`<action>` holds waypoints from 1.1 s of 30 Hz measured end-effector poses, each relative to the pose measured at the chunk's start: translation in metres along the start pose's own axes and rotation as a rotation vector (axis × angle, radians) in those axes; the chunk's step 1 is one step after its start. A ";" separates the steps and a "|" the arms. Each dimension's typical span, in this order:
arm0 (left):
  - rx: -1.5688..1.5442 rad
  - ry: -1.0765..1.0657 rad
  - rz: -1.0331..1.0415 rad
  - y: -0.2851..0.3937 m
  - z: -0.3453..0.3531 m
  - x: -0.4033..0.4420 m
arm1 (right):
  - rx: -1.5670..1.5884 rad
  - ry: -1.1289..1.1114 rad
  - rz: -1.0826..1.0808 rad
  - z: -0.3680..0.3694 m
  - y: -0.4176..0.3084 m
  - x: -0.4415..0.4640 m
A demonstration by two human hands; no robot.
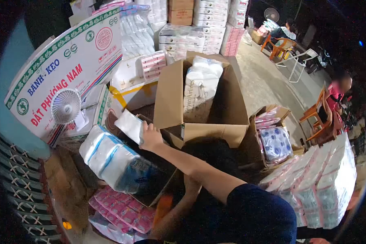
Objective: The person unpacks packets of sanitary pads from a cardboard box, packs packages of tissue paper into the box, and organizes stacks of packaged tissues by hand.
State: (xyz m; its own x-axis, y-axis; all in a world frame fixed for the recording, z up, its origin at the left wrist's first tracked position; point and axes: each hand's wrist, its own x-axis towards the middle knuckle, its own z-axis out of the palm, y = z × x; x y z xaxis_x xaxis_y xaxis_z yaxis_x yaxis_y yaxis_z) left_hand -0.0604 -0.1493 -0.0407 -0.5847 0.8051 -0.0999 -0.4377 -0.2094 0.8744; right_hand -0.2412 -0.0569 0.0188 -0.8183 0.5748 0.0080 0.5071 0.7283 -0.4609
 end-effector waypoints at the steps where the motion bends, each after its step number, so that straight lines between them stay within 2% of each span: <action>1: 0.334 -0.112 0.040 -0.011 0.000 -0.001 | -0.002 -0.023 0.009 -0.004 0.006 -0.012; 2: 0.669 -0.225 0.082 -0.019 0.000 -0.004 | -0.019 0.055 0.029 -0.003 0.011 -0.024; 4: 1.340 -0.446 0.167 -0.030 0.001 -0.014 | 0.027 0.076 0.029 -0.004 0.022 -0.048; 5: 1.340 -0.455 0.163 -0.032 0.002 -0.020 | 0.073 0.092 0.023 -0.005 0.028 -0.063; 7: 1.187 -0.528 0.413 -0.023 0.005 -0.026 | 0.137 0.185 -0.019 -0.011 0.041 -0.091; 8: 1.194 -0.535 0.413 -0.017 0.011 -0.026 | 0.143 0.215 -0.034 -0.020 0.048 -0.100; 10: 1.287 -0.550 0.124 -0.001 0.031 -0.026 | 0.169 0.351 -0.052 -0.046 0.052 -0.113; 11: 1.296 -0.555 0.122 -0.019 0.015 -0.018 | 0.227 0.462 -0.052 -0.061 0.050 -0.118; 12: 1.267 -0.465 0.136 -0.014 0.010 -0.009 | 0.275 0.504 -0.044 -0.078 0.048 -0.123; 14: 1.145 -0.195 0.391 0.008 0.013 0.002 | 0.424 0.507 -0.046 -0.109 0.047 -0.138; 15: 1.080 -0.089 0.635 0.022 0.018 0.002 | 0.416 0.509 -0.039 -0.127 0.043 -0.148; 17: 0.999 0.078 1.228 0.060 0.031 0.000 | 0.467 0.616 -0.243 -0.173 0.027 -0.167; 19: 1.037 0.227 1.601 0.102 0.040 -0.014 | 0.440 0.747 -0.365 -0.239 0.007 -0.199; 21: 1.063 0.434 1.647 0.152 0.041 -0.035 | 0.543 0.970 -0.620 -0.266 0.019 -0.203; 22: 1.072 0.540 1.660 0.177 0.041 -0.045 | 0.523 1.078 -0.671 -0.281 0.028 -0.207; 23: 0.989 0.634 1.586 0.214 0.055 -0.054 | 0.676 1.097 -0.697 -0.294 0.029 -0.214; 24: 0.922 0.490 1.461 0.237 0.052 -0.051 | 0.828 1.119 -0.729 -0.307 0.030 -0.221; 25: 0.853 0.350 1.334 0.255 0.045 -0.045 | 1.152 1.039 -0.725 -0.320 0.026 -0.228; 26: 0.863 0.349 1.334 0.262 0.039 -0.034 | 1.197 1.042 -0.777 -0.336 0.029 -0.232; 28: 0.688 -0.125 0.532 0.269 0.040 -0.016 | 1.171 1.127 -0.815 -0.360 0.037 -0.229; 30: 0.571 -0.271 0.180 0.275 0.075 -0.011 | 1.091 1.158 -0.840 -0.378 0.048 -0.224; 31: 0.572 -0.273 0.184 0.280 0.091 -0.005 | 1.006 1.192 -0.865 -0.388 0.054 -0.220; 33: 0.614 -0.242 0.355 0.288 0.118 0.015 | 0.832 1.262 -0.909 -0.410 0.071 -0.210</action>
State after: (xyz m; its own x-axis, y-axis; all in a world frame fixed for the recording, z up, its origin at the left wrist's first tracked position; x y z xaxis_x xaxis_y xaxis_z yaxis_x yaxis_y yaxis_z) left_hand -0.1148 -0.1318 0.2659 -0.4219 0.8613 0.2831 0.2511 -0.1891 0.9493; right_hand 0.0773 0.0269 0.3481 0.1564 0.3368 0.9285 -0.5371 0.8179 -0.2062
